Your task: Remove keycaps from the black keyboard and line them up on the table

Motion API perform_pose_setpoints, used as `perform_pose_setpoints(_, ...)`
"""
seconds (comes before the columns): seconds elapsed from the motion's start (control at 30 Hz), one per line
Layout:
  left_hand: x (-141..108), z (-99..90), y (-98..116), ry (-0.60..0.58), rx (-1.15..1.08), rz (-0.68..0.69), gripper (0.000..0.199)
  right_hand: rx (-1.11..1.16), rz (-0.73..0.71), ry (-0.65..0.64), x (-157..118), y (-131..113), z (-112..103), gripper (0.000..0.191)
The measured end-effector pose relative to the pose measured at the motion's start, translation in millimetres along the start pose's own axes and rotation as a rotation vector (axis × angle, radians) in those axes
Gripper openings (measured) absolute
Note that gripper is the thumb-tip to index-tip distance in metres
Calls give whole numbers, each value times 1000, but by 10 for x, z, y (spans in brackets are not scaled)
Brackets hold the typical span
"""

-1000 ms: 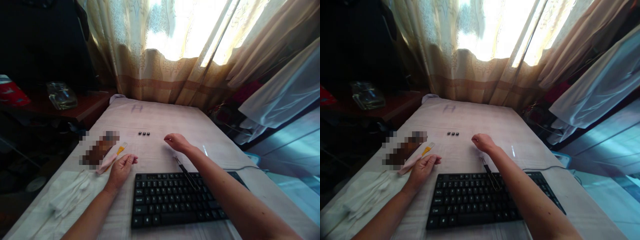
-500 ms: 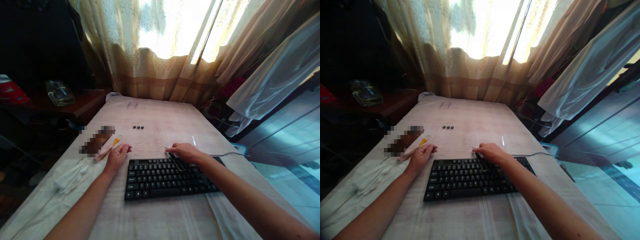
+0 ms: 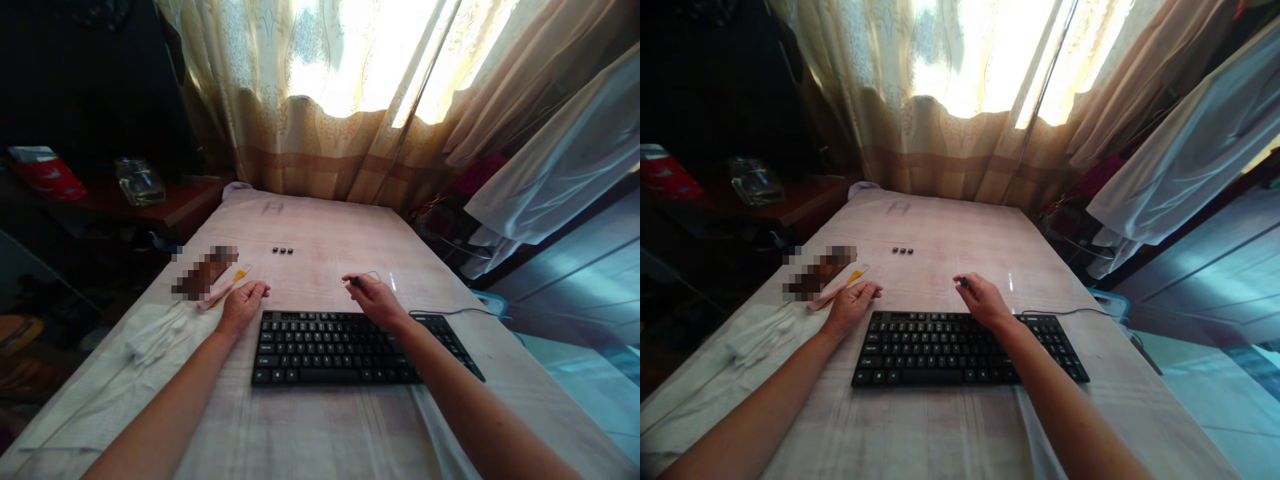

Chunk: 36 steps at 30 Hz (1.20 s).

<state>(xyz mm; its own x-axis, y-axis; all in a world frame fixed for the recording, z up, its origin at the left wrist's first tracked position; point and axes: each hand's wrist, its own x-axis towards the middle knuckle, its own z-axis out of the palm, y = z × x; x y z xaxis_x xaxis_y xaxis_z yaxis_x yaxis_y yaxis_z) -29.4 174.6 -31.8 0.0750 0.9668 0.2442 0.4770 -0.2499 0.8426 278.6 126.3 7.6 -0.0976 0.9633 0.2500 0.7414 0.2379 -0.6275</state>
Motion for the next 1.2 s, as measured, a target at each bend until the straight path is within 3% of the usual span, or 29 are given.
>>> perform_pose_setpoints(0.13, -6, -4, 16, -2, 11, -1, 44, 444, 115, 72, -75, -94, 158, 38)
perform_pose_setpoints(0.37, 6, -5, 10, -5, 20, 3, 44, 723, 216, -49, -79, -290, 308, 40)
perform_pose_setpoints(0.77, 14, -2, -6, -16, 5, -10, 46, 674, 154, -181, 7, -374, 498, 27)
perform_pose_setpoints(1.03, 11, -8, -20, -31, -9, -2, 46, 646, 191, -130, 23, -381, 640, 23)
perform_pose_setpoints(1.2, 12, -16, -8, -30, -4, 16, 45, 562, 116, -166, 7, -411, 638, 17)
